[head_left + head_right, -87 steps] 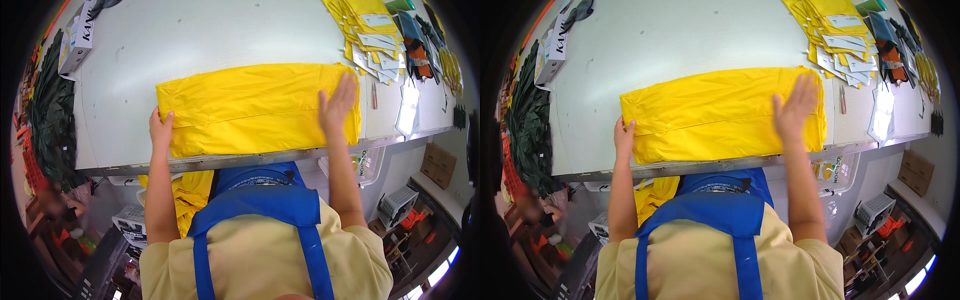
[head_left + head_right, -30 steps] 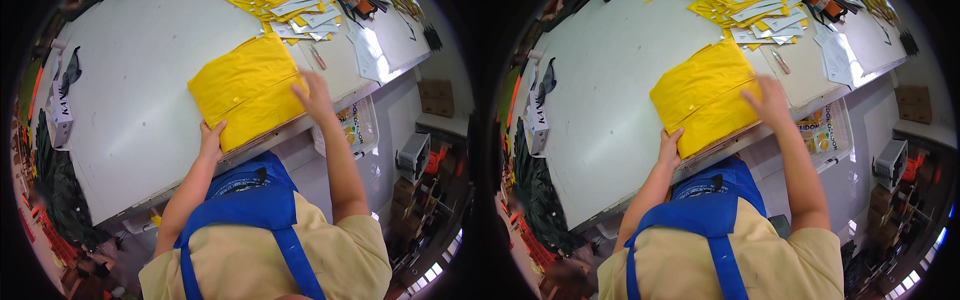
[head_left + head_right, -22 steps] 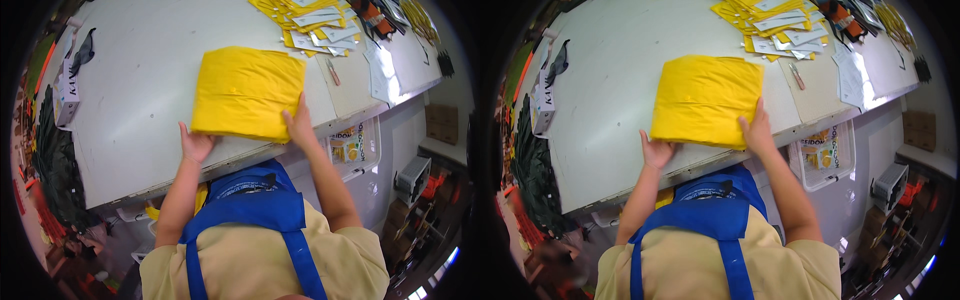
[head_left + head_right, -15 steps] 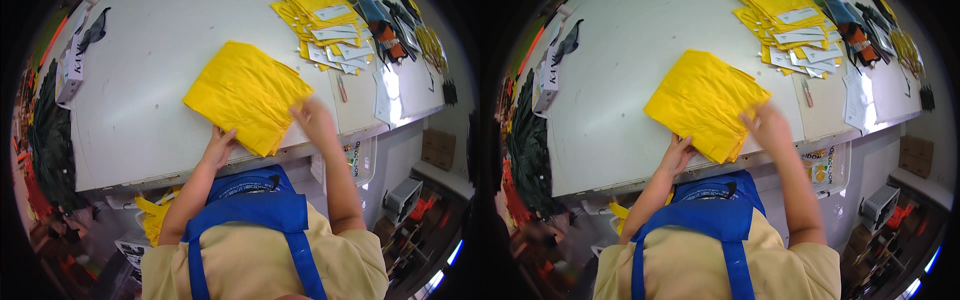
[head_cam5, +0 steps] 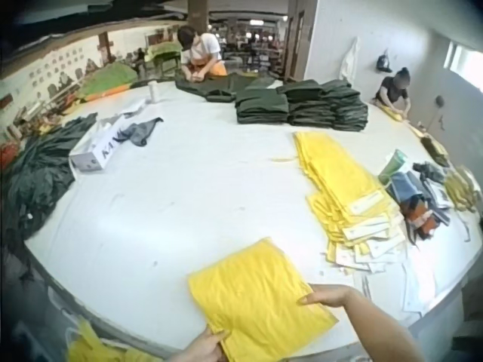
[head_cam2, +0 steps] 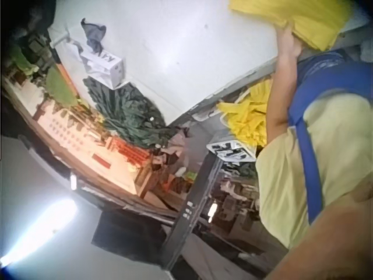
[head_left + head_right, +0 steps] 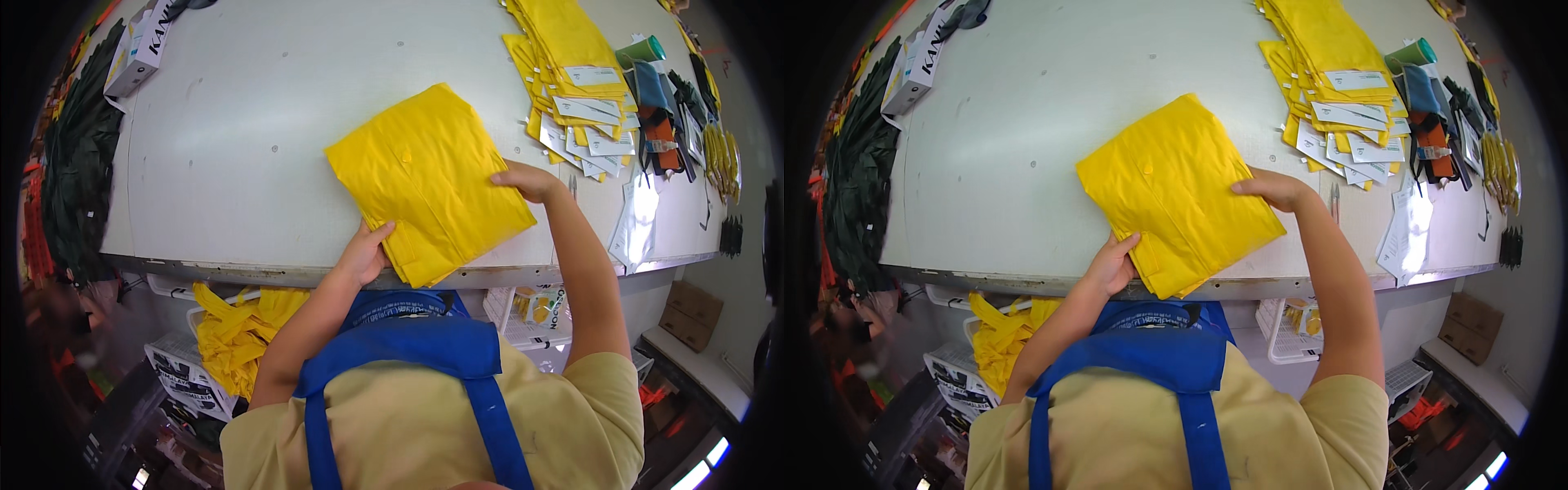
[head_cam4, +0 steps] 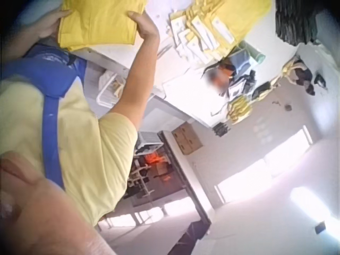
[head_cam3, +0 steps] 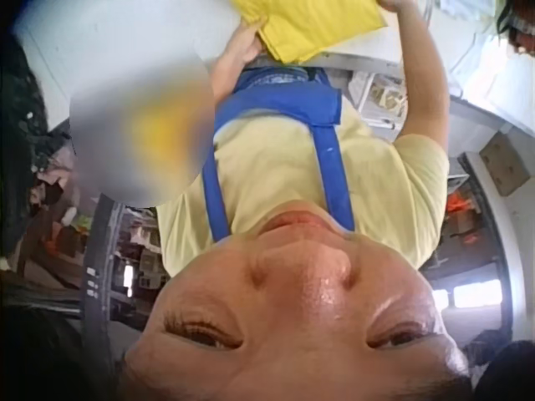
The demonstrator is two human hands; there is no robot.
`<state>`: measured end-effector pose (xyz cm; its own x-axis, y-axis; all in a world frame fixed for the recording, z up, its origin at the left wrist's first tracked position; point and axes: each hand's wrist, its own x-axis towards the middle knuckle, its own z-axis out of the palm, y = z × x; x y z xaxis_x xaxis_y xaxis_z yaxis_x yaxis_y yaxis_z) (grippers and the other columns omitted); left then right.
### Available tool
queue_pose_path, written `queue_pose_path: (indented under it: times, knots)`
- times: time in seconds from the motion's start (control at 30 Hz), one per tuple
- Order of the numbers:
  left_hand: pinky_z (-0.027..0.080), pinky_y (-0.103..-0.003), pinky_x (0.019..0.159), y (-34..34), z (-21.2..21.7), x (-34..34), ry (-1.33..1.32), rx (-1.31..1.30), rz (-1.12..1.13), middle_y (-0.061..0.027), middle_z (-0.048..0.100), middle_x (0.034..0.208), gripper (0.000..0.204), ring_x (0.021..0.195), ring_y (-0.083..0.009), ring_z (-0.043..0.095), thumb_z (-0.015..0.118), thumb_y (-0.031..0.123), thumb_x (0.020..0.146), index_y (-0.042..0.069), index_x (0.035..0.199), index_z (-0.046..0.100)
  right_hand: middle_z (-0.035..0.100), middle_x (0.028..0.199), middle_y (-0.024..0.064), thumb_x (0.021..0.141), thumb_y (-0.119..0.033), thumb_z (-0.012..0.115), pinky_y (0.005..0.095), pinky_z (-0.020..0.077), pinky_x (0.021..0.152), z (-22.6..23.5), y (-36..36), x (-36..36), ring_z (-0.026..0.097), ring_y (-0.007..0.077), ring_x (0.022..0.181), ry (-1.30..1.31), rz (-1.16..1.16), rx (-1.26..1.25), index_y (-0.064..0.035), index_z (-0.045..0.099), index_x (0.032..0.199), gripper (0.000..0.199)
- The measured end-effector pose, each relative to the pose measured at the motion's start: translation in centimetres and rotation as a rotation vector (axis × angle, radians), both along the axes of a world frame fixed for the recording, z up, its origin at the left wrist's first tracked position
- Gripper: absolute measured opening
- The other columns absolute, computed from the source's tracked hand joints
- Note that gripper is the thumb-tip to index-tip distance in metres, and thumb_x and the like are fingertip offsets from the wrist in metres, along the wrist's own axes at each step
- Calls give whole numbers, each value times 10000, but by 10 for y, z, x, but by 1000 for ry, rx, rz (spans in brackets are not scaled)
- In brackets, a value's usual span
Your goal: The person folds a yellow raincoat on a white table, trims loose threads with scissors, and places the folded item into a plastic basket. The person repeats this process with additional yellow raincoats.
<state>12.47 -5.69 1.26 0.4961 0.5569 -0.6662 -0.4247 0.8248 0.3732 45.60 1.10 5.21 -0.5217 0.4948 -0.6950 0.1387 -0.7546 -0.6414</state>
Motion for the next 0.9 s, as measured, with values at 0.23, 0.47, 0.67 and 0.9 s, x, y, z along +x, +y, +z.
queue_pose_path:
  times: [0.23, 0.47, 0.67, 0.9]
  knots:
    - [472, -499, 946, 2, 14, -5, 26, -32, -154, -50, 401, 1398, 572, 1259, -256, 449, 470, 187, 976, 231, 1440, 138, 396, 1416, 161, 757, -382, 752, 348, 385, 1049, 12, -48, -17, 438, 244, 1278, 8, -234, -265, -41, 178, 1464, 972]
    - [571, -425, 766, 8, 16, 4, 283, 134, -319, -98, 490, 1299, 542, 1108, -241, 574, 529, 172, 943, 144, 1395, 231, 528, 1293, 157, 753, -286, 755, 361, 450, 986, 17, -49, -20, 565, 274, 1133, -168, -230, 15, -19, 324, 1400, 822]
    - [574, -377, 684, -13, -24, 46, 368, 42, -173, -97, 614, 1096, 379, 948, -232, 644, 606, 112, 873, 68, 1225, 471, 634, 1066, 173, 752, -169, 679, 427, 509, 788, 23, -37, -52, 635, 353, 920, -1159, 306, 583, -126, 445, 1316, 612]
    - [487, -291, 552, -16, 20, 71, 232, -164, -128, -37, 615, 992, 275, 790, -156, 612, 571, 248, 901, 165, 1154, 505, 554, 1078, 241, 650, -367, 744, 465, 480, 762, 78, -98, -132, 607, 364, 884, -1235, 403, 824, 70, 286, 1368, 957]
